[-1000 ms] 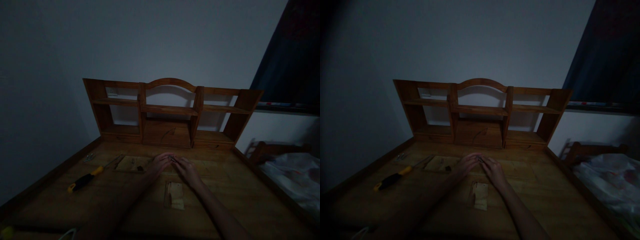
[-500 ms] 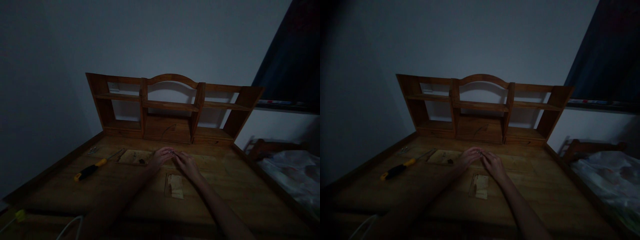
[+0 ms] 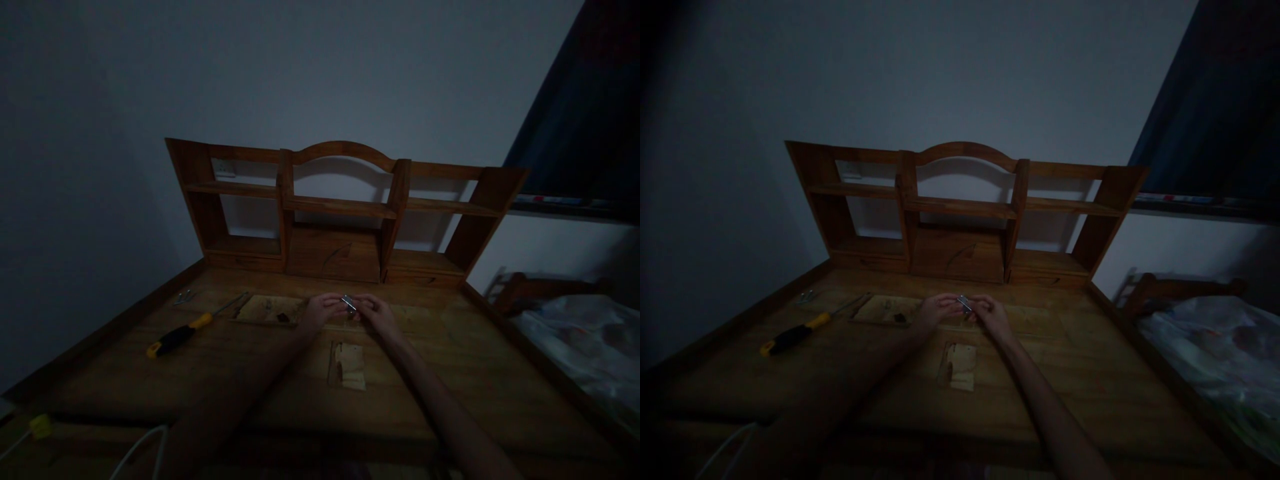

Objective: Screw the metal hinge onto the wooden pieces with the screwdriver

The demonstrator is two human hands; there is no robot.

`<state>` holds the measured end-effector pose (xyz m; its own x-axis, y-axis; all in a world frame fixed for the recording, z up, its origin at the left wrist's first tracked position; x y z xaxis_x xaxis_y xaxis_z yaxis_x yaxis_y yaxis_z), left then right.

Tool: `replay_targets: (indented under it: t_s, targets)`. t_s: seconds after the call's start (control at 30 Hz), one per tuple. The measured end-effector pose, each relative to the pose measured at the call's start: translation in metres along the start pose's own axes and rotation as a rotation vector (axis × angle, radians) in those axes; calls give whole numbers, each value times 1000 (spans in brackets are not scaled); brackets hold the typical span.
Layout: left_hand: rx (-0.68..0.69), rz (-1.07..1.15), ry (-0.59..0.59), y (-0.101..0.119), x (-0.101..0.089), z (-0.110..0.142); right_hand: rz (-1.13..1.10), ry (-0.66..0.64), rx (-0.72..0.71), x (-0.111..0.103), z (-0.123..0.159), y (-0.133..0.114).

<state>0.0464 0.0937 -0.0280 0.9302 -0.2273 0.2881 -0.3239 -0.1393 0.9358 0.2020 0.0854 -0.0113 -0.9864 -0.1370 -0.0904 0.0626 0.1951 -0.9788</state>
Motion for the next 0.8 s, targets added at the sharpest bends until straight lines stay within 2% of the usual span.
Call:
replay_targets:
  t_s: [0.17,0.33,0.5,0.8]
  targets:
    - [22,27,14,-1,-1,-1,-47,21,11,-4,-4,9]
    - [52,42,9,3,-2,-1,13,36,-86,-6,0,-3]
    - [81,9,-53,4,-2,-2,80,12,-206,-1,5,-18]
    - [91,-27,-151,4,3,0,120,45,-267,-3,5,-22]
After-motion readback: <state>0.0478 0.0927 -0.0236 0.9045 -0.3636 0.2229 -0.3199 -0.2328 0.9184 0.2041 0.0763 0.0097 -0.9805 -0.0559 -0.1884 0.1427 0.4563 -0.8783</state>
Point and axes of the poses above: each hand's wrist, its own z-axis away from the middle knuckle, its own x-axis out of the palm, y = z × x, the point moved 9 cm from there along -z, towards the middle knuckle, and after that the axes turned 6 degrees about x, right-handed, at the moved point
